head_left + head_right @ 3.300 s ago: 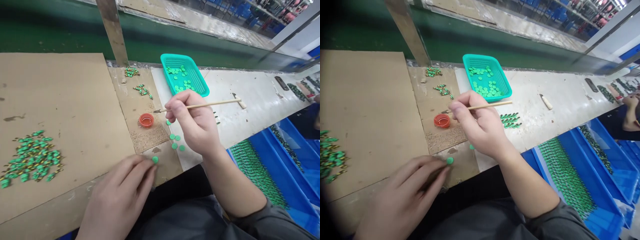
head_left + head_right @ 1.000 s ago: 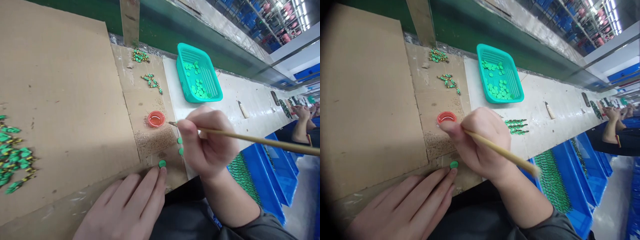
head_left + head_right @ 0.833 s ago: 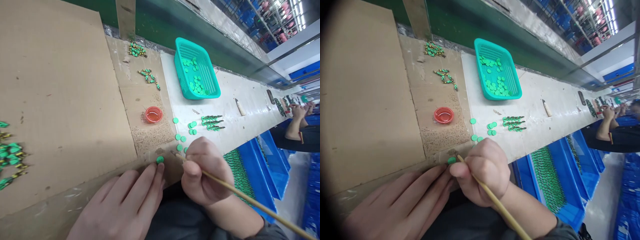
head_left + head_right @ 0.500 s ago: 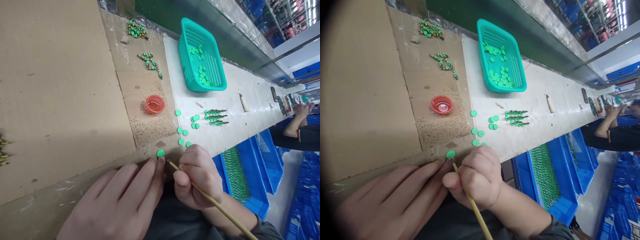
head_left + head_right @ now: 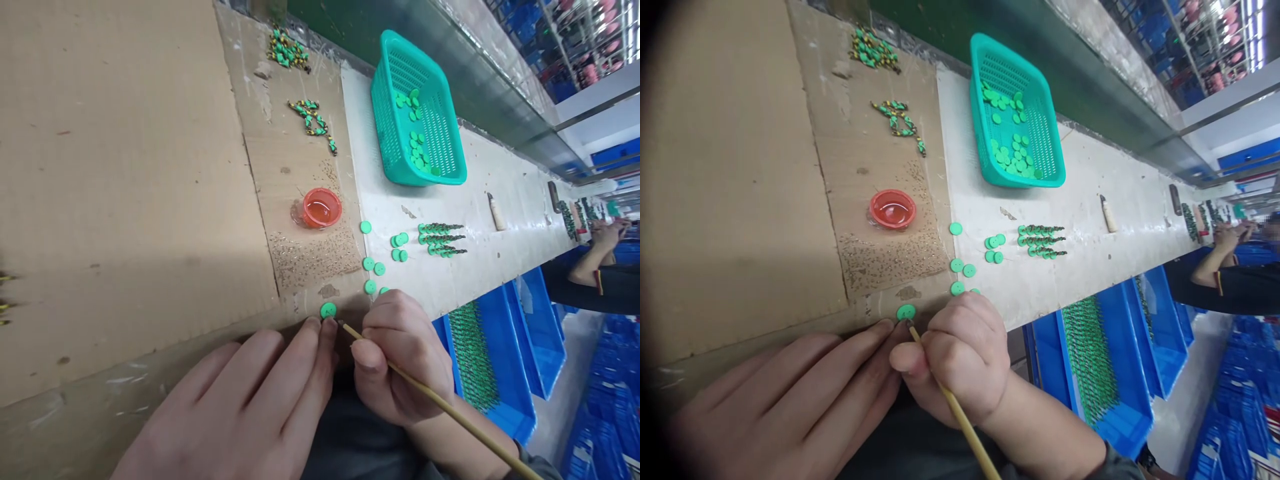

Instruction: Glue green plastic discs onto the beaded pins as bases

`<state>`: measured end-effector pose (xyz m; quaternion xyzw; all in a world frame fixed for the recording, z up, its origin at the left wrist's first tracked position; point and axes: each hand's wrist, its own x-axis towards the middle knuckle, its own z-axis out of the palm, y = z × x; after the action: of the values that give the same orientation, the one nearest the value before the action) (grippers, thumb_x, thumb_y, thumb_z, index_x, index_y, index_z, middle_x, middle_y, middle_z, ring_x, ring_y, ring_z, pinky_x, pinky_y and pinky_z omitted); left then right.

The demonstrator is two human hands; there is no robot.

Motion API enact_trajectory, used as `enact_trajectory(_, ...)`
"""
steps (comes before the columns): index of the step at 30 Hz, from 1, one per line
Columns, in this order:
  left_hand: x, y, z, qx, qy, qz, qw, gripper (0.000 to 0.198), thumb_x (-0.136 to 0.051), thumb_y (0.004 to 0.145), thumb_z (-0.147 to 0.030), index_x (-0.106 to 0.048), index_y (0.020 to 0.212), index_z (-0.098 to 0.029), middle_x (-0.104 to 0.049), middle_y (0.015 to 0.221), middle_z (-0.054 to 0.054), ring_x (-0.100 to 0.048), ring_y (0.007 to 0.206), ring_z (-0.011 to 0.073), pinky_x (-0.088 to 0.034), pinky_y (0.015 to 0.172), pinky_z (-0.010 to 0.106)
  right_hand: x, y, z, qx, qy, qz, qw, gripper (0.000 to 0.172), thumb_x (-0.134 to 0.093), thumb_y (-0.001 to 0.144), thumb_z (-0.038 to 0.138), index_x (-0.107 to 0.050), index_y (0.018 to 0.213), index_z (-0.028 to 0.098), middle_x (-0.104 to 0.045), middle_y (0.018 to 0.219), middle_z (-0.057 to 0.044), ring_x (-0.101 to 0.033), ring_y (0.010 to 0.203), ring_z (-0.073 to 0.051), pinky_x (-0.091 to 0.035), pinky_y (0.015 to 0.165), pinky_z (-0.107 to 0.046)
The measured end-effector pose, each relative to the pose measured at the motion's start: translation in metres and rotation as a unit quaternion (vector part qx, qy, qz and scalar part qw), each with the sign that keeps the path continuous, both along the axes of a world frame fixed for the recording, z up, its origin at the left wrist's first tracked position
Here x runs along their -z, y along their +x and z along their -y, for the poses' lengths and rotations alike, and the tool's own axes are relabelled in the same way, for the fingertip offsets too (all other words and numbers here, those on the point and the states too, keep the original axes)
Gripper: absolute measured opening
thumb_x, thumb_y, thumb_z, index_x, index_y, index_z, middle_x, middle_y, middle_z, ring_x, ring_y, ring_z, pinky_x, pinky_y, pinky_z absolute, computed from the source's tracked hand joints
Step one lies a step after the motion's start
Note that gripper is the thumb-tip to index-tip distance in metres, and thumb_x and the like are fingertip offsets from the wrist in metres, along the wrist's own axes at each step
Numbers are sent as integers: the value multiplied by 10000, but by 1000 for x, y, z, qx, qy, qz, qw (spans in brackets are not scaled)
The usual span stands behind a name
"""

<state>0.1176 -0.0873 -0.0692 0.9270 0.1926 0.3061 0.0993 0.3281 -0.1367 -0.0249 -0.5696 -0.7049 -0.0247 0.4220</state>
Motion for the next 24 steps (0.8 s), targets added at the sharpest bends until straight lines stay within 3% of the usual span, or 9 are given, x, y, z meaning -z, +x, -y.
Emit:
enact_trajectory(4, 2, -1, 0, 7, 10, -3, 1000, 295, -782, 1042, -243, -796, 1321, -148, -788, 1369, 105, -675, 1081, 294, -490, 849, 495, 1, -1, -4, 3, 7, -31, 999, 204, -608, 1171, 172, -639, 972, 201, -648, 761, 2, -588, 628, -146, -533, 579, -310)
enact_trajectory(9, 6, 1, 1, -18, 2, 9, 1000, 376, -824, 1024, -260, -782, 1391, -189, -808, 1332, 70, -693, 1007, 258, -513, 807, 469, 4, -3, -14, 62, 27, -84, 994, 112, -669, 1136, 144, -698, 1058, 219, -713, 811, -2, -673, 678, -161, -618, 620, -329)
enact_trajectory(15, 5, 0, 2, -20, -2, 7, 1000, 411, -839, 1022, -269, -783, 1419, -181, -814, 1332, 72, -705, 991, 246, -531, 803, 443, 4, -5, -15, 55, -4, -84, 995, 128, -659, 1124, 111, -707, 1071, 217, -729, 827, -10, -712, 709, -165, -655, 649, -324)
enact_trajectory(21, 5, -1, 2, -23, 2, 13, 1000, 459, -824, 1035, -297, -757, 1473, -174, -839, 1305, 66, -726, 978, 239, -535, 803, 449, 11, -5, -7, 79, 49, -110, 990, 82, -654, 1143, 147, -710, 1116, 200, -727, 845, -14, -725, 697, -173, -635, 625, -327)
enact_trajectory(24, 7, -2, 2, -18, -2, -8, 1000, 475, -802, 1034, -290, -743, 1488, -164, -824, 1414, 84, -752, 1034, 264, -563, 827, 473, 12, -4, -1, 45, 53, -114, 991, 91, -630, 1153, 149, -709, 1189, 178, -738, 854, -27, -724, 679, -173, -640, 589, -325)
